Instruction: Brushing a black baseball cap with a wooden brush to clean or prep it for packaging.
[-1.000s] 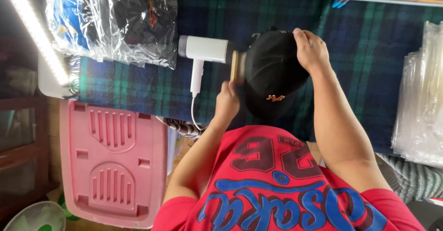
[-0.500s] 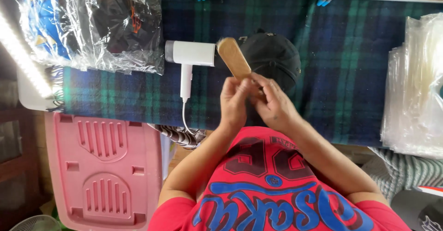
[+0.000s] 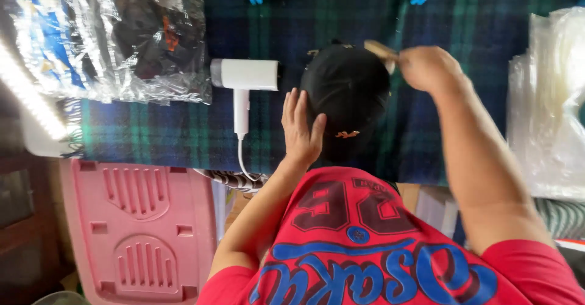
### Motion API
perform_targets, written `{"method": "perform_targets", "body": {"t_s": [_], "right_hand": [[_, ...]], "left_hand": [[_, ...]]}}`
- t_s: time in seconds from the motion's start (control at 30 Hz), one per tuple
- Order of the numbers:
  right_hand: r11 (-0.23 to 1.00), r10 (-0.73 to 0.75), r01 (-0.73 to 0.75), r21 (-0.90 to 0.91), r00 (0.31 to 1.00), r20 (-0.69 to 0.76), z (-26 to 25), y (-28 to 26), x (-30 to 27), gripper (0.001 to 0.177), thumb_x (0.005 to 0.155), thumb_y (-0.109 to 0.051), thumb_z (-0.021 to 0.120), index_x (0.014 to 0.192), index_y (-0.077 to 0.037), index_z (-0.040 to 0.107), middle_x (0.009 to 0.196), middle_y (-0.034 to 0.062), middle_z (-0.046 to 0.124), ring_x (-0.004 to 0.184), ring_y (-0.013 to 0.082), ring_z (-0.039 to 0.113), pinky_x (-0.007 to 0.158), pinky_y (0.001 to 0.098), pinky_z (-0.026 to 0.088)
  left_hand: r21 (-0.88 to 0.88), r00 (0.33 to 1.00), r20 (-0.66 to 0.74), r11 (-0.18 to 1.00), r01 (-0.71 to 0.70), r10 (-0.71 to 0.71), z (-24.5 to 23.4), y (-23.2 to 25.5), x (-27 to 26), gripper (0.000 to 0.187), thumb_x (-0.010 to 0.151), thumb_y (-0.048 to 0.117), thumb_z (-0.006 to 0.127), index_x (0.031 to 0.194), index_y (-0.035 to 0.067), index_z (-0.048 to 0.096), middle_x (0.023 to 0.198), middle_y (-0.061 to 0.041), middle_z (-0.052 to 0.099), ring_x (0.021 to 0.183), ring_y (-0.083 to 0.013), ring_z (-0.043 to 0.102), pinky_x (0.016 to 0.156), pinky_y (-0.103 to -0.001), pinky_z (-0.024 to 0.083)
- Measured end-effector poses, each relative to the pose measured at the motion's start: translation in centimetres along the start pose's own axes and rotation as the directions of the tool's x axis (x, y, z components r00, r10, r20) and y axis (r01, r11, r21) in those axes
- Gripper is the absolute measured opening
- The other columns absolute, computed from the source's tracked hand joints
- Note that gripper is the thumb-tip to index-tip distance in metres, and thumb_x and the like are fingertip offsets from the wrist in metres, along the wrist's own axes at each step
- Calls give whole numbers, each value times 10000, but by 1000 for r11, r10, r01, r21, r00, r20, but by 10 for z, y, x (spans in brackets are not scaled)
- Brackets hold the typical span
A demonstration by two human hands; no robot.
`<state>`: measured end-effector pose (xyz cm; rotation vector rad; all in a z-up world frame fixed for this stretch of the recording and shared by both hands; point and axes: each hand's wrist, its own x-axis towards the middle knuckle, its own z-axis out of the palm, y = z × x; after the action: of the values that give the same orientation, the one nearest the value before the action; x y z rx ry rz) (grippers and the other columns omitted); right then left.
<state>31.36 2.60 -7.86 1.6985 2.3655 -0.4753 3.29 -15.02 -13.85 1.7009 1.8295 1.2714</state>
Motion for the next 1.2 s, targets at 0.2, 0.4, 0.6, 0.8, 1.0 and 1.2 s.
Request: {"method": "perform_targets", "body": {"t_s": [0.2,0.4,0.6,0.8,1.0,1.2], "right_hand": [[843,-38,194,502,952,-305,-76,-69,-39,316,1145,-340,559,1347,-134,689,1236,140,717,1171,406,633,931,548,518],[904,216,-319,286,916,339,-31,-28,16,351,1048,-254,366,1012,-126,691,916,190,683,816,391,631,659,526,436],[683,359,33,729,855,-375,9,-65,-105,366,1118,-282,503,1406,-76,596,1025,71,682,830,200,604,786,368,477],[691,562,-428,583,825,-62,95,-42,-156,492,1081,-523,381,1302,-184,661,1098,183,732,1018,477,653,810,534,468],[938,-88,227,261,886,-454,70,-85,-171,293,1068,-323,594,1135,-49,673,1084,149,721,928,378,655,801,466,502],[914,376,-160,373,681,-629,125,1,-157,282,1173,-334,611,1071,-85,693,909,81,665,804,303,638,667,434,467]], "left_hand": [[-127,968,-68,961,-247,239,-10,-5,68,556,1071,378,582,1507,51,477,1575,-181,455,1513,-441,352,1231,-506,315],[-145,868,495,989,36,41,13,-12,132,511,1084,409,471,1475,86,529,1549,-198,501,1506,-406,357,1218,-496,323],[-143,762,639,958,249,-102,1,22,159,650,1009,617,321,1483,234,547,1591,-78,481,1548,-300,271,1225,-462,231],[-119,711,669,913,390,-216,-1,25,176,568,997,522,414,1397,175,617,1423,-68,662,1352,-237,599,1111,-328,452],[70,839,540,990,-121,64,33,13,159,466,1053,501,497,1424,245,612,1475,-112,587,1413,-327,465,1152,-461,353],[-7,836,542,996,-88,77,29,8,158,497,1067,514,410,1438,226,572,1436,-24,647,1314,-254,618,1003,-414,517]]}}
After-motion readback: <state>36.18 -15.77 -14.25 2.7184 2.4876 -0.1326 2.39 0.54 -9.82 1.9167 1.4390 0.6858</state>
